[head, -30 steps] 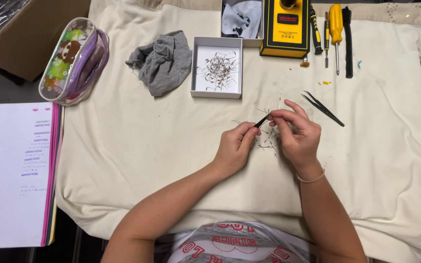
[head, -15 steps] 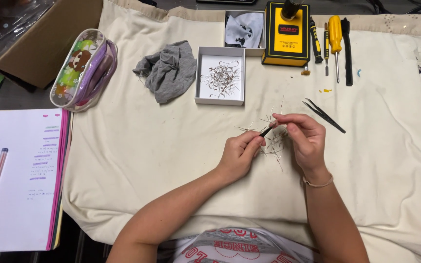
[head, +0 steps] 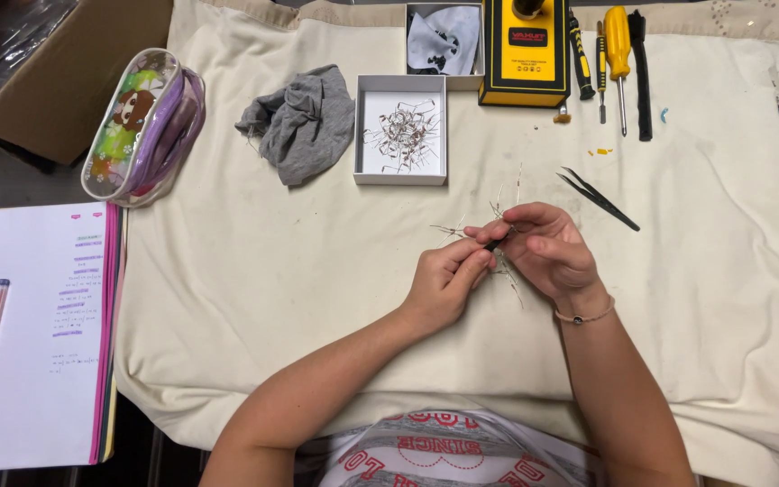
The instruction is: Bending small electronic or mechanical pins using tweezers at a repair station.
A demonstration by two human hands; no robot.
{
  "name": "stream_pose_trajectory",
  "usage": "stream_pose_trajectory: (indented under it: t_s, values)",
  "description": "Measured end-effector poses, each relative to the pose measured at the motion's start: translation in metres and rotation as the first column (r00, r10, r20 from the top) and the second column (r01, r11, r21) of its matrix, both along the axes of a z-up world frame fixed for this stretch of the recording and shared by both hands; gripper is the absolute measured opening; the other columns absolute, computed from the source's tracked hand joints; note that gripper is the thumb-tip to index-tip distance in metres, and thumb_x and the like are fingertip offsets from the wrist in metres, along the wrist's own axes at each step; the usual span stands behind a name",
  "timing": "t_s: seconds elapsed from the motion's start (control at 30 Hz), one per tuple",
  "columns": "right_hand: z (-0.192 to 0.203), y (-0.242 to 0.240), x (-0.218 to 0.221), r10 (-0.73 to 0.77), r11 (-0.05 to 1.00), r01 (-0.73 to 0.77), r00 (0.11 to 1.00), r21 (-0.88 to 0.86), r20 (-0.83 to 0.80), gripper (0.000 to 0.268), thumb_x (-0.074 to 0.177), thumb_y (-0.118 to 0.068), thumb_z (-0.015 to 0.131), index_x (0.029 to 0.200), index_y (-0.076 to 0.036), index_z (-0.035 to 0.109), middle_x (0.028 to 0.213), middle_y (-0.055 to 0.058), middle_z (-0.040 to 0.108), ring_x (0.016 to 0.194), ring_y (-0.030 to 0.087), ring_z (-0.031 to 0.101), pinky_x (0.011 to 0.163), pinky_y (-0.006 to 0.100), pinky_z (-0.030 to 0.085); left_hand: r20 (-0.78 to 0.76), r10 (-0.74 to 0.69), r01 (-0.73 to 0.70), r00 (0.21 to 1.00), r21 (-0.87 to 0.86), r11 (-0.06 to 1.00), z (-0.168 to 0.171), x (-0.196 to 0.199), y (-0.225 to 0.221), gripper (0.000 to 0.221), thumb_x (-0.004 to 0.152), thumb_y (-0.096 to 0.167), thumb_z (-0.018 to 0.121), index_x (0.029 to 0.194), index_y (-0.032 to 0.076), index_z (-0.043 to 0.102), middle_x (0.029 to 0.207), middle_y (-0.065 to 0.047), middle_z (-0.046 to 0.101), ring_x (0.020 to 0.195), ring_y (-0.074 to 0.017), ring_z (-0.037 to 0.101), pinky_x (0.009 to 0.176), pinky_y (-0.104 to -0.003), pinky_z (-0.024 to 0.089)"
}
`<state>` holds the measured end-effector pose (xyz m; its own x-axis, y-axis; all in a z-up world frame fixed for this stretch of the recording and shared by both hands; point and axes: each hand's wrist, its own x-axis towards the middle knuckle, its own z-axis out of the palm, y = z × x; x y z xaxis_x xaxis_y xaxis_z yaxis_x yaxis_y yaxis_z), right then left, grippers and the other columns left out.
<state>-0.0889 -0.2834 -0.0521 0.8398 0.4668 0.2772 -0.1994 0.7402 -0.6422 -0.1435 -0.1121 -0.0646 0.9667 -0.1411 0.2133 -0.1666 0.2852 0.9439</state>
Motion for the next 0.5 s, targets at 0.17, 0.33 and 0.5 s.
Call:
stream_pose_trajectory:
  t_s: [0.17, 0.33, 0.5]
  values:
    - [-0.009, 0.006, 0.000, 0.117, 0.986, -0.108, 0.991, 0.129, -0.060, 0.048, 0.081, -0.001, 0.067, 0.129, 0.004, 0.064, 0.113, 0.027, 0.074, 0.123, 0.048, 0.062, 0.089, 0.055, 0.058, 0.017, 0.010, -0.010, 1.000, -0.025, 1.000, -0.003, -0.001, -0.002, 0.021, 0.107, 0.009, 0.055, 0.097, 0.005, 0.074, 0.052, 0.004, 0.049, 0.056, -0.0041, 0.041, 0.057, -0.017, 0.042]
    - [-0.025, 0.005, 0.002, 0.153, 0.978, -0.141, 0.986, 0.152, -0.068, 0.045, 0.084, -0.002, 0.069, 0.128, 0.004, 0.063, 0.118, 0.023, 0.075, 0.131, 0.044, 0.059, 0.106, 0.057, 0.049, 0.032, 0.012, -0.011, 0.999, -0.031, 0.999, -0.008, -0.002, -0.002, 0.019, 0.106, 0.007, 0.057, 0.100, 0.002, 0.074, 0.053, 0.002, 0.052, 0.056, -0.0049, 0.043, 0.057, -0.019, 0.044]
    - [-0.030, 0.006, 0.004, 0.187, 0.963, -0.154, 0.973, 0.223, -0.137, 0.038, 0.085, 0.014, 0.066, 0.122, 0.006, 0.066, 0.110, 0.026, 0.075, 0.127, 0.047, 0.061, 0.081, 0.048, 0.065, 0.062, 0.018, -0.018, 0.998, -0.011, 1.000, -0.007, -0.002, -0.002, 0.019, 0.106, 0.008, 0.057, 0.103, 0.001, 0.075, 0.053, 0.000, 0.054, 0.055, -0.0062, 0.045, 0.058, -0.021, 0.046]
